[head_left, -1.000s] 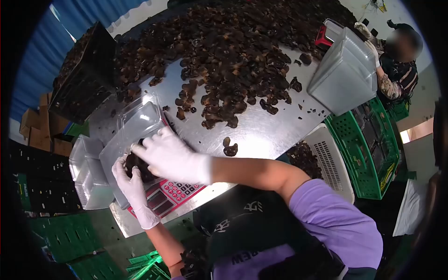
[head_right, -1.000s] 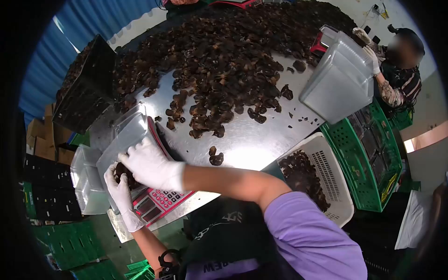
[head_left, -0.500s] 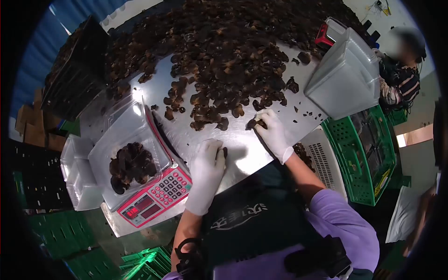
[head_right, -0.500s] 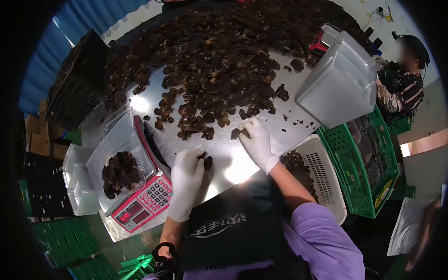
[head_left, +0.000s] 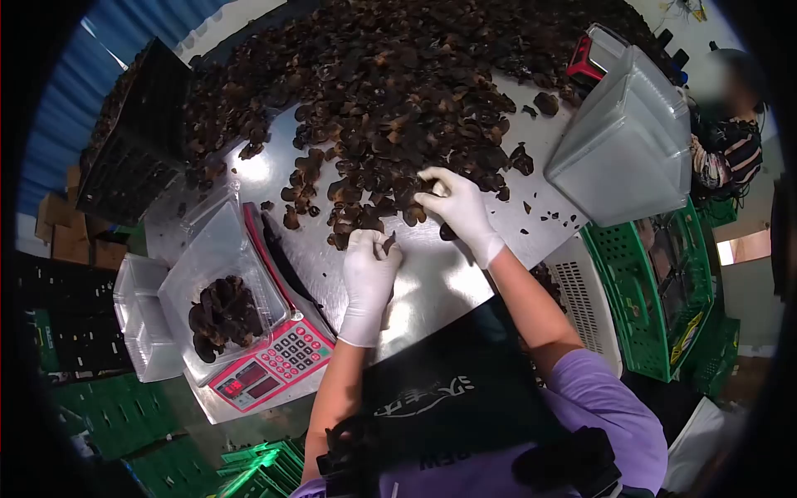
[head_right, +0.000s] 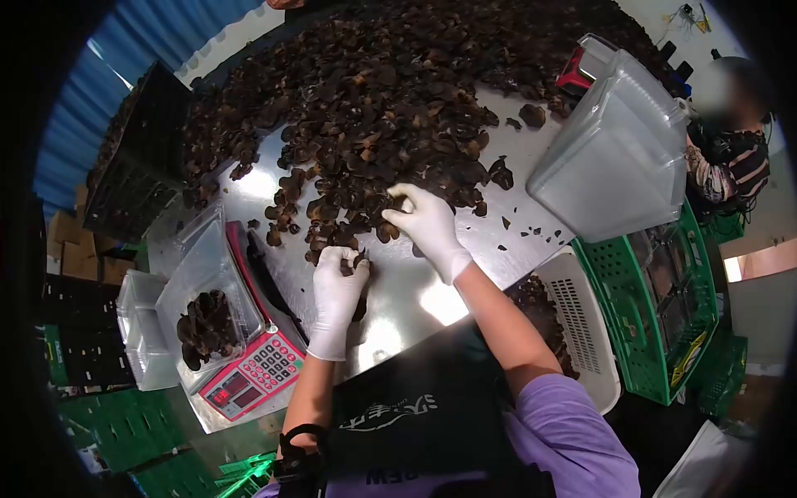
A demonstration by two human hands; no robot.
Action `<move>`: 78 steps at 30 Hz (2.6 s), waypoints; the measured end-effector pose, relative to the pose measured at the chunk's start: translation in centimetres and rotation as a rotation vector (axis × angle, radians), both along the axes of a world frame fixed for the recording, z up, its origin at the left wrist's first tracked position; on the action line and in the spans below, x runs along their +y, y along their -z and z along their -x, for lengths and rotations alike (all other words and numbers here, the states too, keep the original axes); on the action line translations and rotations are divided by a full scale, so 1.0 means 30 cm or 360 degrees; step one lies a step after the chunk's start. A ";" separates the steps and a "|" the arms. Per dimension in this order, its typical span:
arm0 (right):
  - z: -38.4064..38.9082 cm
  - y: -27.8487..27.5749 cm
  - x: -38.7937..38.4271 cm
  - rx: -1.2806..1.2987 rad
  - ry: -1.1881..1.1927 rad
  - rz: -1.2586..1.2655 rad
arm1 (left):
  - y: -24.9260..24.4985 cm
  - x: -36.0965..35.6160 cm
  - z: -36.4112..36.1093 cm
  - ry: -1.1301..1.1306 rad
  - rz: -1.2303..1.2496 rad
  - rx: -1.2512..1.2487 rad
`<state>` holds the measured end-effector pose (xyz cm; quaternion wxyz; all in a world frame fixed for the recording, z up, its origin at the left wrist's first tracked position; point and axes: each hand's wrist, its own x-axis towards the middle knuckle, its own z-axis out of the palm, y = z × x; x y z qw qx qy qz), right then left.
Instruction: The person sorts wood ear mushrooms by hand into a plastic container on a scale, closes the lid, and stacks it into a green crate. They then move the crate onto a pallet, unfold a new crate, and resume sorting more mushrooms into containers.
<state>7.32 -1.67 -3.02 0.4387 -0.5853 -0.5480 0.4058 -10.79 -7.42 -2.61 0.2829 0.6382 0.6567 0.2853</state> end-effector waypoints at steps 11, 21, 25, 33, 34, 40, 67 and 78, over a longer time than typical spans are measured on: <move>-0.145 -0.031 -0.048 0.1000 0.0057 0.0107 | 0.036 0.190 0.011 -0.0042 0.0008 -0.0882; -0.263 0.014 -0.106 0.2179 -0.0260 0.0138 | 0.037 0.299 -0.155 0.0102 -0.0233 0.0750; -0.263 0.053 -0.110 0.1758 -0.0135 0.0086 | -0.007 0.222 -0.065 -0.0071 -0.0488 -0.0112; -0.113 0.023 -0.182 -0.0858 -0.0053 -0.0049 | 0.003 0.104 0.070 -0.0306 0.0453 -0.2014; -0.101 0.038 -0.187 -0.0961 -0.0038 -0.0112 | 0.002 0.094 0.063 -0.0344 0.0489 -0.2071; -0.100 0.042 -0.232 -0.1031 -0.0083 -0.0170 | -0.041 -0.007 0.066 0.0315 -0.0158 -0.0843; 0.527 -0.353 -0.186 0.0224 -0.0549 -0.0396 | -0.345 -0.337 0.763 -0.0830 -0.1046 -0.0156; 0.873 -0.376 -0.220 -0.0544 -0.0978 -0.0909 | -0.253 -0.447 0.808 -0.1054 -0.0518 0.0032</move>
